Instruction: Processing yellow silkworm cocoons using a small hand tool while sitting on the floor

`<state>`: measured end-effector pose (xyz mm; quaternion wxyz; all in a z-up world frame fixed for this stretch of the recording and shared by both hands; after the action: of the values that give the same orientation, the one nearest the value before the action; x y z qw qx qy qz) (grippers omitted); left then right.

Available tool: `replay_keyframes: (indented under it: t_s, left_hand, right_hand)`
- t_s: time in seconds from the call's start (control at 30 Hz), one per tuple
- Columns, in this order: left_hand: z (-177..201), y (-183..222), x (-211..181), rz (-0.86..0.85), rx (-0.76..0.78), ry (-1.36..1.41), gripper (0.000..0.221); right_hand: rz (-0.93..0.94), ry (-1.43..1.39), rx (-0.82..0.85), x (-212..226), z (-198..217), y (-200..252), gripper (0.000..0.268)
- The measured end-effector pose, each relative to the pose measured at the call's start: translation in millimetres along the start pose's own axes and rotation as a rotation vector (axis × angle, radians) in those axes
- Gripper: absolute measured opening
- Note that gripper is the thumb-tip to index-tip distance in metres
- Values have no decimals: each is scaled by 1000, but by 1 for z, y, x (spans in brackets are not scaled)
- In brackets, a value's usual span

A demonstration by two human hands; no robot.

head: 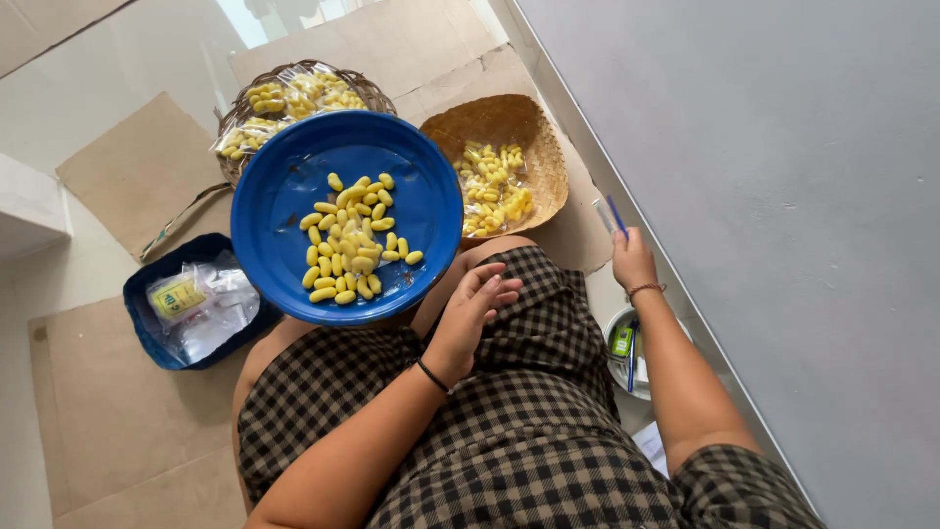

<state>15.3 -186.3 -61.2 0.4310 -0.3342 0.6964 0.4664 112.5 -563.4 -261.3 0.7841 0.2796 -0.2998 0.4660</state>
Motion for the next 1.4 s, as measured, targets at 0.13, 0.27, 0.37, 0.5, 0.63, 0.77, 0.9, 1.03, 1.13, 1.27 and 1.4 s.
replay_keyframes:
  t_s: [0.13, 0.27, 0.37, 0.5, 0.63, 0.77, 0.9, 1.03, 1.13, 1.27, 1.4]
  left_hand:
    - [6, -5, 5, 9, 1, 8, 53]
    - [8, -6, 13, 29, 9, 26, 48]
    - [7, -11, 11, 32, 17, 15, 45]
    - [6, -11, 15, 44, 31, 0, 42]
    - [9, -14, 13, 26, 22, -7, 40]
    - [8, -12, 15, 27, 26, 1, 40]
    - [8, -15, 16, 28, 30, 0, 42]
    - [3, -20, 29, 57, 47, 0, 45]
    - [-3, -26, 45, 82, 90, -11, 50]
    - [-9, -31, 53, 84, 88, -127, 51]
    - [-15, -27, 37, 15, 60, -201, 48]
  right_hand:
    - [-5, 467, 32, -18, -15, -13, 40]
    - [21, 620, 87, -33, -21, -12, 40]
    - [31, 607, 93, -8, -12, -2, 39]
    - [46, 592, 84, 14, -1, 13, 40]
    - [67, 621, 130, 9, -7, 5, 42]
    - [-54, 426, 71, -15, -3, -6, 41]
    - [-262, -681, -4, -24, -24, -10, 30]
    - [-324, -1227, 325, 75, -32, 77, 27]
    - [-168, -1513, 542, 127, -49, 122, 33]
    - [-126, -1589, 655, 172, -67, 164, 38]
    - [-136, -1656, 658, 202, -83, 193, 40]
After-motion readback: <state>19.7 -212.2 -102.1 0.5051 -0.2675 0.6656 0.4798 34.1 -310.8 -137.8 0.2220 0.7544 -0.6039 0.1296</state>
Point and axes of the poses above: each hand's wrist, its own y-axis away from the middle knuckle, its own z-axis out of the back of the hand, x = y × z, the point moved 7 cm from there along -y, towards the middle knuckle, and after that the axes turned 12 degrees about -y, right-handed, at the moved point
